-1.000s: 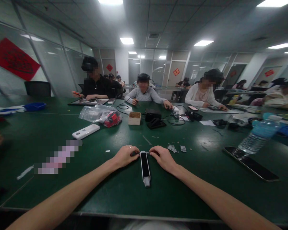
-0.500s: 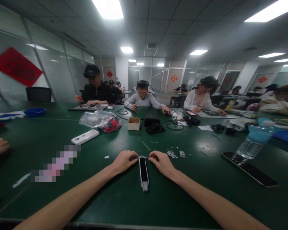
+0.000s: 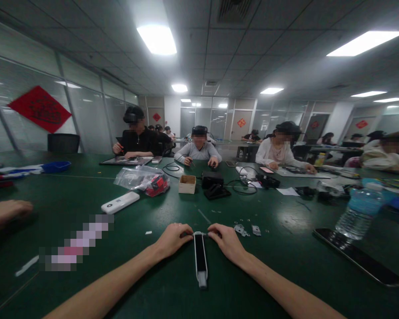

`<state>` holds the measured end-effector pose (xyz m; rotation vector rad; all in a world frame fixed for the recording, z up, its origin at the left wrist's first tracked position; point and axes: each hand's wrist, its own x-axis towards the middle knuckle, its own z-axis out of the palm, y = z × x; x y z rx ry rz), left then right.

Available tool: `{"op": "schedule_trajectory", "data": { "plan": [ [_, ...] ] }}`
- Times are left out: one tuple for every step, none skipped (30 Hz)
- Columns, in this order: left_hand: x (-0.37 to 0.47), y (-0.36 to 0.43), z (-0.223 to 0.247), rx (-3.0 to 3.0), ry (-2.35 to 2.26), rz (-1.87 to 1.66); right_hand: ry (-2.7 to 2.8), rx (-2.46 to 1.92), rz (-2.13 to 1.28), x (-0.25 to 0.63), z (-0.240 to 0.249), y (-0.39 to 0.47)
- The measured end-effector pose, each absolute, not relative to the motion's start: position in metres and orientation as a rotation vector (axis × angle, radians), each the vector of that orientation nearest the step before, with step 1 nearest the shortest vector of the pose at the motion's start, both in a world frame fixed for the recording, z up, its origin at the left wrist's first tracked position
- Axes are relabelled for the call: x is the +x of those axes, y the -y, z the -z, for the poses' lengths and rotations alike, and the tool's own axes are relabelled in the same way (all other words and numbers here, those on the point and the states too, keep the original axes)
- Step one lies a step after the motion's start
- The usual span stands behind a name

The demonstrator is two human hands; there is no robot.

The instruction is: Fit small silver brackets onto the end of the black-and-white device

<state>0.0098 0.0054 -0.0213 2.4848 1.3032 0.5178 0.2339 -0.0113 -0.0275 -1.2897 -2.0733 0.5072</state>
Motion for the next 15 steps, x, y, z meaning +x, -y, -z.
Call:
{"op": "schedule_trajectory", "data": {
  "plan": [
    [0.0097,-0.0052,0.0215,2.482,-1.306,-0.521,2.080,-1.284,-0.513,0.2338,0.0260,0.0120],
    [0.0095,-0.0051,0.0219,2.482,-1.305,-0.528,2.089,-1.278,-0.514,0.2338,0.0247,0.0128],
    [0.0093,-0.0050,0.0225,2.485,-1.301,-0.541,2.097,-1.275,-0.514,0.2338,0.0236,0.0136],
    [0.0092,-0.0049,0.0230,2.489,-1.297,-0.554,2.104,-1.276,-0.509,0.2338,0.0228,0.0141],
    [0.0092,-0.0048,0.0233,2.494,-1.296,-0.565,2.113,-1.280,-0.498,0.2338,0.0224,0.0145],
    [0.0093,-0.0046,0.0232,2.498,-1.297,-0.572,2.123,-1.284,-0.484,0.2338,0.0223,0.0147],
    [0.0095,-0.0042,0.0228,2.499,-1.300,-0.575,2.136,-1.286,-0.471,0.2338,0.0224,0.0146],
    [0.0097,-0.0038,0.0221,2.499,-1.303,-0.577,2.150,-1.283,-0.461,0.2338,0.0228,0.0145],
    [0.0099,-0.0034,0.0214,2.497,-1.305,-0.579,2.164,-1.278,-0.454,0.2338,0.0231,0.0144],
    [0.0100,-0.0031,0.0208,2.496,-1.306,-0.579,2.175,-1.272,-0.453,0.2337,0.0234,0.0144],
    [0.0100,-0.0030,0.0204,2.494,-1.306,-0.581,2.182,-1.266,-0.456,0.2336,0.0235,0.0146],
    [0.0099,-0.0031,0.0205,2.494,-1.304,-0.582,2.187,-1.262,-0.459,0.2334,0.0234,0.0150],
    [0.0097,-0.0034,0.0209,2.495,-1.302,-0.587,2.192,-1.258,-0.460,0.2333,0.0230,0.0157],
    [0.0094,-0.0039,0.0215,2.496,-1.299,-0.591,2.197,-1.253,-0.459,0.2332,0.0224,0.0166],
    [0.0092,-0.0044,0.0224,2.498,-1.294,-0.593,2.204,-1.248,-0.458,0.2332,0.0218,0.0176]
  ]
}}
